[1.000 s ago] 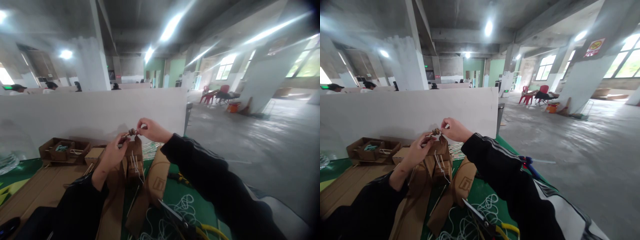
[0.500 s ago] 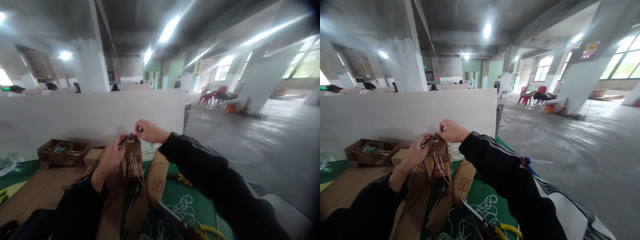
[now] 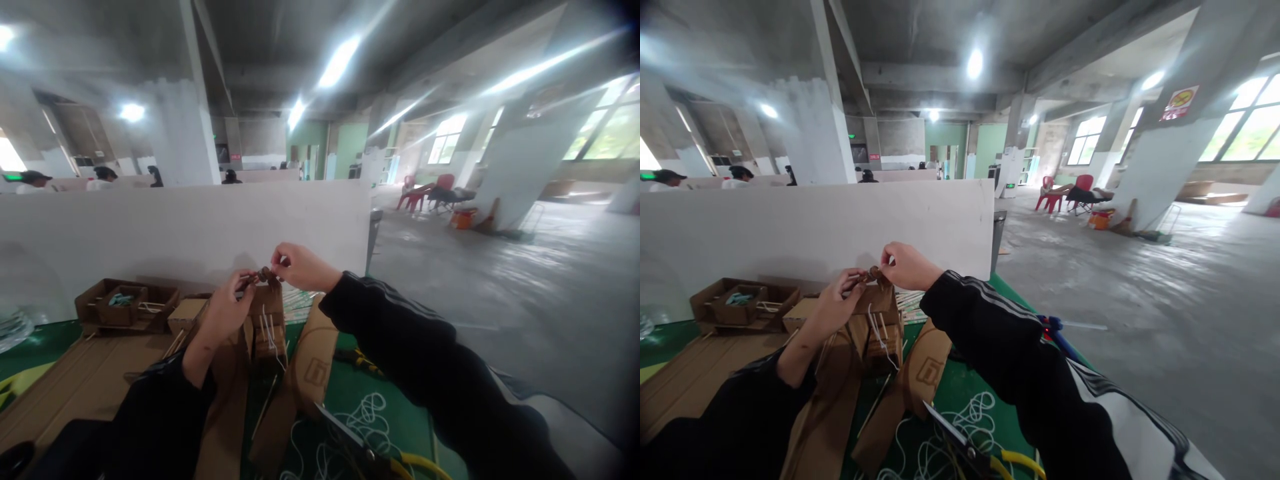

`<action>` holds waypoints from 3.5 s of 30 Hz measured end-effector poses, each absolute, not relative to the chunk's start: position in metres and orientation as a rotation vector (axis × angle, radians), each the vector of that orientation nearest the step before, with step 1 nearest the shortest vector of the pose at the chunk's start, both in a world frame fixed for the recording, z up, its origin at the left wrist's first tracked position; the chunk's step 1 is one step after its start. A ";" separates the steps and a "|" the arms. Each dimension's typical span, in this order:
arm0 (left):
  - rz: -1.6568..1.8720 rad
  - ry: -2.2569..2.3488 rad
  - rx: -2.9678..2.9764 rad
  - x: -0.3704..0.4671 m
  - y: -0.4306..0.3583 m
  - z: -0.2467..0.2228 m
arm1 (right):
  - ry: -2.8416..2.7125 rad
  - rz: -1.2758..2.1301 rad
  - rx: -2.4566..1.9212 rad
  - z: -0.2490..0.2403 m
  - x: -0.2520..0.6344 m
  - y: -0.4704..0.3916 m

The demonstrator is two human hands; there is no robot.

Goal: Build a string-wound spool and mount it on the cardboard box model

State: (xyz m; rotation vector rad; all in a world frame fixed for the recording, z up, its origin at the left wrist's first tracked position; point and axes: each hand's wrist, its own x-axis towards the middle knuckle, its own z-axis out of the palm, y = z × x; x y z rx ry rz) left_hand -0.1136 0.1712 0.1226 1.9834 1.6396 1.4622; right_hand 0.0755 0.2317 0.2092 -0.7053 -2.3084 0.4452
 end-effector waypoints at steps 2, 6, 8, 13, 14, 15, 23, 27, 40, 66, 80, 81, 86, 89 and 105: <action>1.465 1.635 2.004 -0.114 0.172 0.121 | -2.285 0.448 -0.695 0.209 0.077 0.232; 1.473 1.660 2.061 -0.115 0.169 0.124 | -2.230 0.467 -0.639 0.207 0.087 0.228; 1.500 1.687 2.109 -0.114 0.163 0.129 | -2.208 0.489 -0.596 0.205 0.093 0.224; 1.500 1.669 2.394 -0.100 0.139 0.148 | -2.169 0.546 -0.508 0.203 0.105 0.207; 1.491 1.673 2.476 -0.096 0.136 0.150 | -2.165 0.557 -0.496 0.202 0.105 0.203; 1.482 1.684 2.543 -0.093 0.133 0.153 | -2.163 0.567 -0.487 0.202 0.105 0.199; 1.459 1.755 2.756 -0.086 0.123 0.161 | -2.161 0.613 -0.479 0.194 0.098 0.185; 1.494 1.797 2.734 -0.089 0.120 0.162 | -2.173 0.588 -0.487 0.192 0.097 0.185; 1.473 1.833 2.780 -0.095 0.122 0.159 | -2.152 0.539 -0.524 0.186 0.090 0.186; 1.203 1.818 2.733 -0.102 0.159 0.165 | -2.108 0.714 -0.653 0.137 0.066 0.237; 1.027 1.881 2.760 -0.116 0.163 0.155 | -2.071 0.669 -0.730 0.136 0.068 0.229; 1.004 1.881 2.768 -0.116 0.162 0.157 | -2.068 0.676 -0.728 0.135 0.067 0.229; 0.913 1.862 2.784 -0.115 0.159 0.163 | -2.050 0.702 -0.708 0.132 0.066 0.230; 0.876 1.868 2.781 -0.114 0.157 0.166 | -2.045 0.711 -0.694 0.132 0.065 0.230; 0.930 2.070 2.607 -0.119 0.157 0.173 | -1.890 0.698 -0.728 0.122 0.071 0.245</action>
